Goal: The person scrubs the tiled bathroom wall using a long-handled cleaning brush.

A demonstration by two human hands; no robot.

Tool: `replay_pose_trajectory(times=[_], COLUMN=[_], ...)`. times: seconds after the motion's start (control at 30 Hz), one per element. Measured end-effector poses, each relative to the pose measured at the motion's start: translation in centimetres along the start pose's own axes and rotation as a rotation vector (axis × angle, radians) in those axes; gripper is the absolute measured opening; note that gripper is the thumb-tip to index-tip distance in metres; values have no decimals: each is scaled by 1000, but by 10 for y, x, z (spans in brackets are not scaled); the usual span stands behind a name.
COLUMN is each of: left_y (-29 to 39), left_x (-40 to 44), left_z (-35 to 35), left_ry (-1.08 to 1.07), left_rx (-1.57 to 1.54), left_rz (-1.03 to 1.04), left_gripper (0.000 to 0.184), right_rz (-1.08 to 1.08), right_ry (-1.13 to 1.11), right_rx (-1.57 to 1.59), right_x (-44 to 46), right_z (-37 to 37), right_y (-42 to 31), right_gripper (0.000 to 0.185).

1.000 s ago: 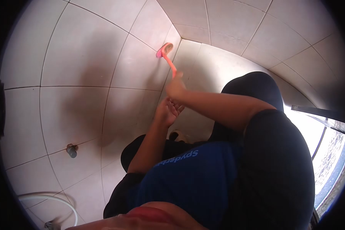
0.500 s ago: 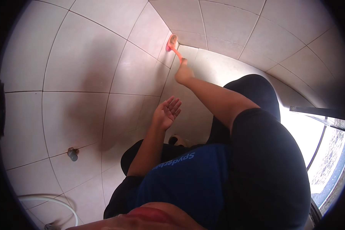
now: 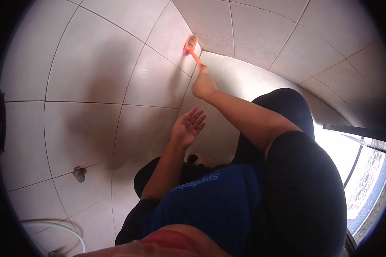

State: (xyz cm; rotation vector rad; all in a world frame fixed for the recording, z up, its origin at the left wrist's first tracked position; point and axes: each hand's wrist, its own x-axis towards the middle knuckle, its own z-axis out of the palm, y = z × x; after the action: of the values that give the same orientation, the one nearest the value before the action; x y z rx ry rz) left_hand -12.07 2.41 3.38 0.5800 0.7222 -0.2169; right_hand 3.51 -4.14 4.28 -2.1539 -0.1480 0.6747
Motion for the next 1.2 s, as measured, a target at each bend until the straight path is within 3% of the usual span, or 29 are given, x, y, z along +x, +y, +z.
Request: replay_pose_trajectory(times=[0.2,0.4,0.5,0.57,0.7,0.77,0.87,1.0,1.07,1.2], left_y=[0,-3,-4,-5,-7,-6,-7,-7,-6,-3], left_x=[7,7,8,9,10,13,14,17,19,24], left_z=[-4,-3,-5,-5,-3,-4,-4,-13,-15,-18], left_ry=[27,-11,37,20,44,45,75,96,121,105], left_rx=[-40,-13,3,19,26,35,51,63,54,77], left_rz=[-7,13,10,20,22,28,30,6,36,54], left_gripper=[40,40,41,41,41,40,40,39,39,38], right_rz=[126,96,132,192,210,161,322,265,225,221], right_ry=[-139,-31,-88,-189,-257,-40,-186,-163,-47,-139], right_rx=[34,92,22,181,211,374,284,291,444,67], right_x=[30,31,37,50,64,71,66,77,89,86], right_z=[3,17,20,17,24,29,11,4,19,11], right_y=[27,43,53,58,77,80,65,70,81,76], right_gripper=[58,57,58,57,58,54,50,47,48,49])
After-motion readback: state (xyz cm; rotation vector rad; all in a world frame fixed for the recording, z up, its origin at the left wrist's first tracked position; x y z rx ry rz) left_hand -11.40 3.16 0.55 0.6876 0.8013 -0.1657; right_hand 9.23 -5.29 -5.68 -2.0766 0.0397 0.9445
